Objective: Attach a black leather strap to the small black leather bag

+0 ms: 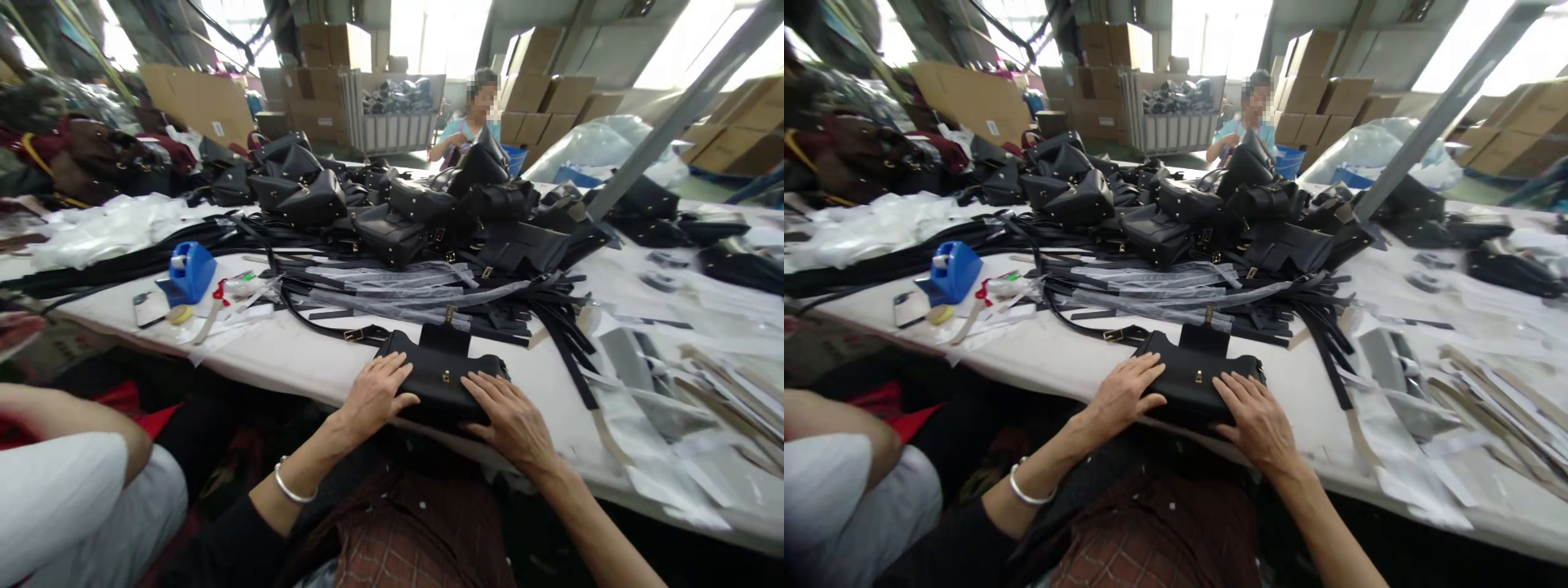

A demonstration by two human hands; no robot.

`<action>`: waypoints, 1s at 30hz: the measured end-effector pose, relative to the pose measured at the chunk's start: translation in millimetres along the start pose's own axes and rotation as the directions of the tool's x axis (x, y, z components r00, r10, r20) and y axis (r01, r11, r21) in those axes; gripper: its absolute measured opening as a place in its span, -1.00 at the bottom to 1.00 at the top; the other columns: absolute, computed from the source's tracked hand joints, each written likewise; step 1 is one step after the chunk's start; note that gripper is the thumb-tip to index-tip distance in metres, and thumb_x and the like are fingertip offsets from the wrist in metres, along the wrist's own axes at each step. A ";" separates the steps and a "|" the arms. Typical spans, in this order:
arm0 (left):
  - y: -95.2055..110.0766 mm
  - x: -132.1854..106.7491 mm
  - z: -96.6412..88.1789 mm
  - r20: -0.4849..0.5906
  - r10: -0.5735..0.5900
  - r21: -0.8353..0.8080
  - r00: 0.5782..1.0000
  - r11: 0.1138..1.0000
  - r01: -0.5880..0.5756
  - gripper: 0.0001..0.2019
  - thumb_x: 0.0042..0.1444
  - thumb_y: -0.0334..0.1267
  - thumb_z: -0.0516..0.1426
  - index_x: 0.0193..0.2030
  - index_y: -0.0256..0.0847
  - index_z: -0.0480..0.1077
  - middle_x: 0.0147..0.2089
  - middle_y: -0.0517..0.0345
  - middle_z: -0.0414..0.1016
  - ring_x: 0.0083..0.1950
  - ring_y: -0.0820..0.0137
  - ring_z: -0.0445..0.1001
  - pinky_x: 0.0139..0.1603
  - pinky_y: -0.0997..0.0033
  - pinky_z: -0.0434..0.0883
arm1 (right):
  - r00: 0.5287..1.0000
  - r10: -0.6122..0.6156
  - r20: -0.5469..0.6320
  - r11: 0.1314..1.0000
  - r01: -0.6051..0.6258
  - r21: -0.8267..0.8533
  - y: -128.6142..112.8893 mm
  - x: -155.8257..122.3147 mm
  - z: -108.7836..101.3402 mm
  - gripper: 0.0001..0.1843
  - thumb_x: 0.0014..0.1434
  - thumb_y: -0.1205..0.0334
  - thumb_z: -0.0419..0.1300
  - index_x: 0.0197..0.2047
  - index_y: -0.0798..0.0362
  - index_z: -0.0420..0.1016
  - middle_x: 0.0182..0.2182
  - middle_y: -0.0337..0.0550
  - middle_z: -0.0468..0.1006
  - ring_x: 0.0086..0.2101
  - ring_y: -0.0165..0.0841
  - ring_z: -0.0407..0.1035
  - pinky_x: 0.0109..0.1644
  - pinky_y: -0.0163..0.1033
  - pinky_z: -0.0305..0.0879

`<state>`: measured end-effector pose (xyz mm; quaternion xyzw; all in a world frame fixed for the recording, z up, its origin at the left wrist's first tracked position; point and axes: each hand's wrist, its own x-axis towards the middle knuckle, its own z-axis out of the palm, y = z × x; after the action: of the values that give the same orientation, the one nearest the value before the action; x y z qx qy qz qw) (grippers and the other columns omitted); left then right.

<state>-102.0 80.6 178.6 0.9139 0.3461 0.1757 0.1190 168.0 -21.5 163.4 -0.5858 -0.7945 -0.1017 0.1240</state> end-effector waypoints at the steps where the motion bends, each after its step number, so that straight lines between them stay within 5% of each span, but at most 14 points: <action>1: -9.7 -3.7 -2.7 -0.063 -0.076 -0.067 0.995 0.995 0.071 -0.57 0.23 -0.04 0.10 0.16 -0.21 0.35 0.25 -0.10 0.38 0.28 0.14 0.33 0.28 0.06 0.29 | 1.000 -0.012 -0.020 1.000 0.012 -0.012 2.6 -1.3 3.7 -0.32 0.11 0.10 0.30 0.27 0.07 0.29 0.18 0.00 0.42 0.13 -0.10 0.33 0.20 0.02 0.26; 3: -30.9 -11.1 -3.7 -0.124 -0.299 -0.259 0.946 0.930 0.260 -0.66 0.27 -0.08 0.05 0.07 -0.20 0.41 0.15 -0.07 0.46 0.21 0.17 0.38 0.25 0.10 0.29 | 0.998 -0.029 -0.062 0.999 0.027 -0.033 5.2 -6.9 12.8 -0.35 0.15 0.12 0.27 0.28 0.06 0.27 0.18 -0.02 0.43 0.12 -0.11 0.34 0.21 0.01 0.25; 6: -61.7 -13.5 6.2 0.074 -0.573 -0.568 0.816 0.649 0.507 -0.70 0.24 -0.07 0.04 -0.14 -0.23 0.47 -0.12 -0.04 0.55 0.00 0.21 0.49 0.09 0.17 0.40 | 0.993 -0.042 -0.107 0.998 0.037 -0.045 4.5 -17.7 25.7 -0.36 0.19 0.17 0.22 0.31 0.04 0.23 0.19 -0.07 0.42 0.14 -0.14 0.33 0.23 0.01 0.23; 8: -75.8 -4.4 18.2 0.216 -0.597 -0.658 0.773 0.496 0.567 -0.67 0.25 -0.05 0.01 -0.14 -0.27 0.45 -0.20 -0.02 0.56 -0.13 0.27 0.53 -0.08 0.27 0.46 | 0.992 -0.032 -0.118 0.999 0.028 -0.036 2.7 -23.0 31.5 -0.35 0.19 0.20 0.20 0.34 0.01 0.20 0.21 -0.10 0.40 0.15 -0.14 0.32 0.25 0.01 0.22; 11: -82.5 23.1 36.5 0.274 -0.551 -0.698 0.788 0.449 0.557 -0.63 0.28 -0.06 -0.06 -0.05 -0.29 0.40 -0.18 0.01 0.56 -0.21 0.38 0.55 -0.22 0.43 0.45 | 0.994 -0.008 -0.111 1.000 0.007 -0.016 -1.0 -27.6 35.1 -0.34 0.18 0.28 0.17 0.35 -0.04 0.18 0.23 -0.14 0.37 0.17 -0.15 0.30 0.26 0.02 0.20; 17: -79.1 76.1 45.7 0.263 -0.493 -0.622 0.830 0.571 0.536 -0.55 0.34 -0.06 -0.21 -0.07 -0.29 0.38 -0.15 -0.01 0.56 -0.15 0.39 0.53 -0.21 0.47 0.41 | 0.990 0.006 -0.140 1.000 -0.008 -0.012 -12.4 -31.4 34.6 -0.28 0.10 0.48 0.05 0.34 -0.05 0.19 0.21 -0.17 0.39 0.20 -0.20 0.26 0.29 0.03 0.17; 22: -95.1 88.1 25.1 0.171 -0.511 -0.316 0.842 0.781 0.539 -0.72 0.18 -0.09 0.09 -0.43 -0.20 0.44 -0.35 0.04 0.54 -0.14 0.21 0.50 -0.10 0.30 0.35 | 0.990 0.037 -0.138 0.999 -0.039 -0.012 -12.6 -28.6 35.3 -0.26 0.04 0.50 0.05 0.31 0.00 0.24 0.20 -0.16 0.40 0.19 -0.21 0.28 0.27 0.00 0.20; 26: -106.0 102.1 11.7 0.015 -0.481 -0.104 0.877 0.871 0.480 -0.80 0.23 -0.26 0.02 -0.20 -0.21 0.46 -0.09 -0.09 0.53 0.05 0.15 0.42 0.05 0.19 0.28 | 0.991 0.032 -0.133 0.999 -0.034 -0.009 -7.8 -28.6 40.7 -0.26 0.03 0.47 0.07 0.31 0.00 0.23 0.20 -0.17 0.41 0.17 -0.19 0.31 0.24 0.01 0.24; 30: -117.2 124.4 10.8 -0.014 -0.393 0.042 0.919 0.918 0.393 -0.74 0.22 -0.45 -0.05 -0.11 -0.29 0.45 0.06 -0.21 0.45 0.20 0.14 0.31 0.19 0.12 0.17 | 0.987 0.052 -0.154 0.999 -0.051 0.010 -8.6 -31.5 49.1 -0.21 0.04 0.47 0.05 0.36 -0.04 0.13 0.22 -0.17 0.38 0.18 -0.16 0.30 0.24 0.04 0.24</action>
<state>-80.0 249.2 158.7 0.8277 0.5266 0.1430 0.1308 164.9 -37.5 106.7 -0.5962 -0.7673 -0.1411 0.1894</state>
